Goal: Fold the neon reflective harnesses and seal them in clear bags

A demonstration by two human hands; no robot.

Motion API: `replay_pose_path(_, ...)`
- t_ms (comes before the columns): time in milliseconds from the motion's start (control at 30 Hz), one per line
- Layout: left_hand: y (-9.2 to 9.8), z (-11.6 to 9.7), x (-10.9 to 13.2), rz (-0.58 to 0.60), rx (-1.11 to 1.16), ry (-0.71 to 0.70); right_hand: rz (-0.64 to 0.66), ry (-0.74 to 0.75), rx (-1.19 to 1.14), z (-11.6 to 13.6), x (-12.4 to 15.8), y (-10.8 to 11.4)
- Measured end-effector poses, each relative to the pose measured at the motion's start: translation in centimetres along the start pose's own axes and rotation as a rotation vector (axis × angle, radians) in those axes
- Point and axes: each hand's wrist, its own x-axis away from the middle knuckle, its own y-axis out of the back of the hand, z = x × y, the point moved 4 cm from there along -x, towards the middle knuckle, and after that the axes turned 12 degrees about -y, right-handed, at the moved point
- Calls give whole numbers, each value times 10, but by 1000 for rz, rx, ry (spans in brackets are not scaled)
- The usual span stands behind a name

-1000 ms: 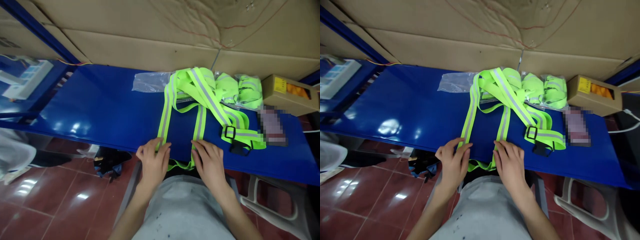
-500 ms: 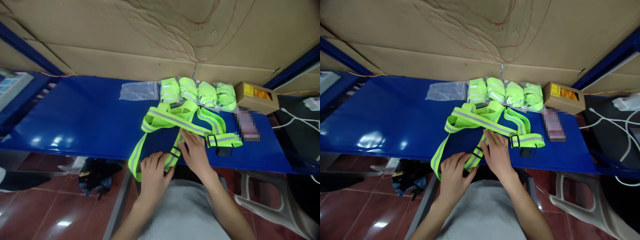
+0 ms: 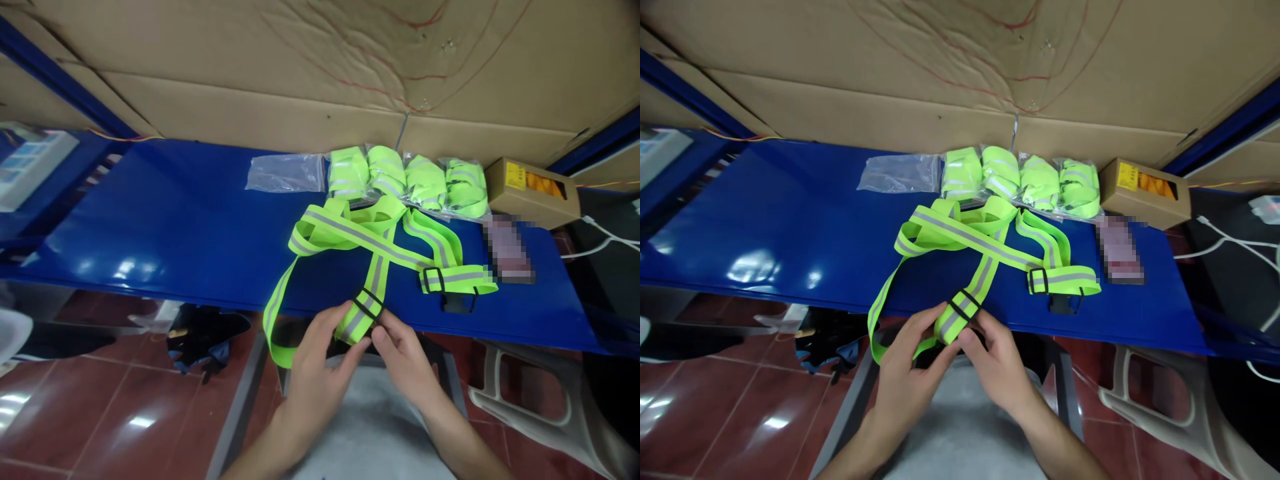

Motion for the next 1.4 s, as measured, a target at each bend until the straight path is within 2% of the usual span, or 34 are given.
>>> replay_pose_path(100, 2, -11, 1, 12, -3, -19, 87, -102, -218, -3, -10, -12)
replay_pose_path(200, 5, -11, 5, -10, -37, 74, 153, -114, -402, -3, -17, -21)
replay_pose_path(367, -3, -2, 17, 60, 159, 245, 39, -22, -481, 4, -29, -23)
replay_pose_path(467, -11, 7, 21, 71, 286, 408, 39, 32, -524, 7, -34, -27)
replay_pose_path(533, -12, 12, 20, 73, 300, 481, 53, 59, -573, 7, -36, -29)
replay_pose_path(633, -10, 15, 14, 124, 238, 503, 68, 34, -635, 7, -40, -33)
replay_pose_path(767, -4, 12, 7, 165, 149, 449, -17, -32, -721, 11, -49, -32)
replay_pose_path(933, 4, 1, 14, 100, 239, 362, -114, -43, -697, 25, -61, -28)
replay_pose_path(1000, 12, -6, 18, 97, 288, 232, -128, -49, -709, 33, -65, -24)
replay_pose_path(1100, 22, -19, 22, 193, 444, -60, -133, -95, -786, 43, -72, -14)
replay_pose_path(1133, 25, -22, 23, 221, 515, -110, -136, -106, -816, 46, -74, -10)
replay_pose_path(1167, 27, -21, 23, 248, 580, -101, -135, -111, -846, 49, -76, -7)
replay_pose_path(1200, 28, -18, 22, 263, 629, -26, -130, -111, -872, 52, -77, -4)
replay_pose_path(1300, 18, -1, 18, 301, 663, 416, -97, -112, -913, 54, -78, -3)
replay_pose_path(1333, 12, 4, 15, 316, 655, 522, -86, -117, -918, 54, -77, -5)
replay_pose_path(1400, 1, 8, 7, 328, 636, 603, -70, -130, -919, 52, -75, -12)
